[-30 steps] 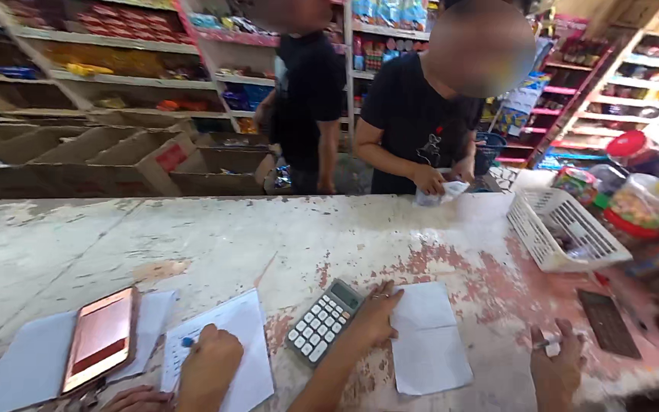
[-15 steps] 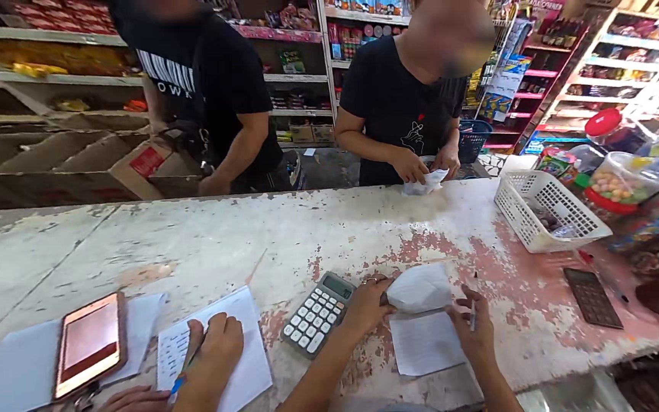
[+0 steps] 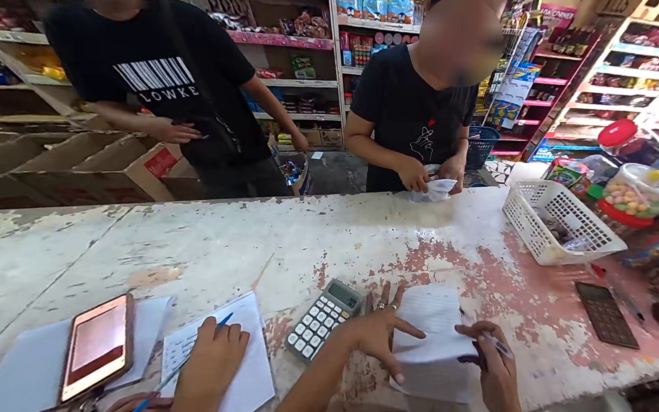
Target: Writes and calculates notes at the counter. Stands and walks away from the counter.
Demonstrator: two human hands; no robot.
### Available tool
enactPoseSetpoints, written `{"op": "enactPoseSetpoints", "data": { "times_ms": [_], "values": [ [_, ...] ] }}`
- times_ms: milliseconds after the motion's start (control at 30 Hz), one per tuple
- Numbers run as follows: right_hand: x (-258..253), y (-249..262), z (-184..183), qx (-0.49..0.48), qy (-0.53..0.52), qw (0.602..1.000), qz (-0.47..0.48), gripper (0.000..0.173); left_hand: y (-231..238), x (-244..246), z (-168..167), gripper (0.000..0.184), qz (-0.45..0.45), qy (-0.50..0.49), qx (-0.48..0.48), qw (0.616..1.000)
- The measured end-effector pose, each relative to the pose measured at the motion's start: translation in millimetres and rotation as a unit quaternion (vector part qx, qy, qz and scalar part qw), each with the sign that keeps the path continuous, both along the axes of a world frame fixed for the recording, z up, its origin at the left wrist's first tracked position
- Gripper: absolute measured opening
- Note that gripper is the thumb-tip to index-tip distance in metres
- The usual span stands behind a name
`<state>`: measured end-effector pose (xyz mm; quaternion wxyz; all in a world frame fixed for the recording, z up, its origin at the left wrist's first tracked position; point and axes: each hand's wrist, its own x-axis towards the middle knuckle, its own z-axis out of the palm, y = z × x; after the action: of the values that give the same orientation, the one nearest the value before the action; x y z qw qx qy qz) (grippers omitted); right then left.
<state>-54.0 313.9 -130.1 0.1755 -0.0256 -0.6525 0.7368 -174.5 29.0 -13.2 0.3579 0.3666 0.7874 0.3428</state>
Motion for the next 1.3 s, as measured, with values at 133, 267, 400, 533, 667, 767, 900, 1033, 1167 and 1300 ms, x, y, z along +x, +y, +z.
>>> {"op": "enactPoseSetpoints", "data": {
  "times_ms": [133,267,400,533,667,767,900,1033,1167,1300],
  "values": [
    [20,-11,-5,0.066,0.040,0.994,-0.081,0.021,29,-27,25,0.048,0.127,0.026,0.133,0.983],
    [4,1,-15,0.144,0.065,0.983,-0.097,0.052,85,-58,-7,0.077,0.177,0.123,-0.006,0.976],
    [-20,45,-14,0.171,0.068,0.974,-0.132,0.071,99,-50,-11,0.028,0.226,0.118,-0.029,0.966],
    [-48,75,-6,0.172,0.029,0.974,-0.145,0.077,101,-42,-9,0.060,0.279,0.194,-0.008,0.941],
    [-67,85,0,0.190,-0.005,0.977,-0.095,0.076,112,-51,-3,0.091,0.240,0.153,-0.076,0.956],
    [-76,85,2,0.188,-0.014,0.979,-0.082,0.078,104,-42,-3,0.091,0.246,0.080,-0.080,0.963],
    [-83,89,1,0.239,-0.023,0.966,-0.101,0.075,85,-9,-9,0.098,0.298,0.048,-0.109,0.947],
    [-91,82,-5,0.280,-0.061,0.948,-0.137,0.055,88,23,-20,0.074,0.239,0.272,-0.051,0.931],
    [-98,76,-9,0.335,-0.085,0.919,-0.190,0.045,107,2,-52,0.050,0.087,0.372,-0.059,0.922],
    [-94,78,-9,0.365,-0.109,0.905,-0.191,0.048,126,-14,-40,0.059,0.034,0.355,-0.145,0.923]
  ]
}}
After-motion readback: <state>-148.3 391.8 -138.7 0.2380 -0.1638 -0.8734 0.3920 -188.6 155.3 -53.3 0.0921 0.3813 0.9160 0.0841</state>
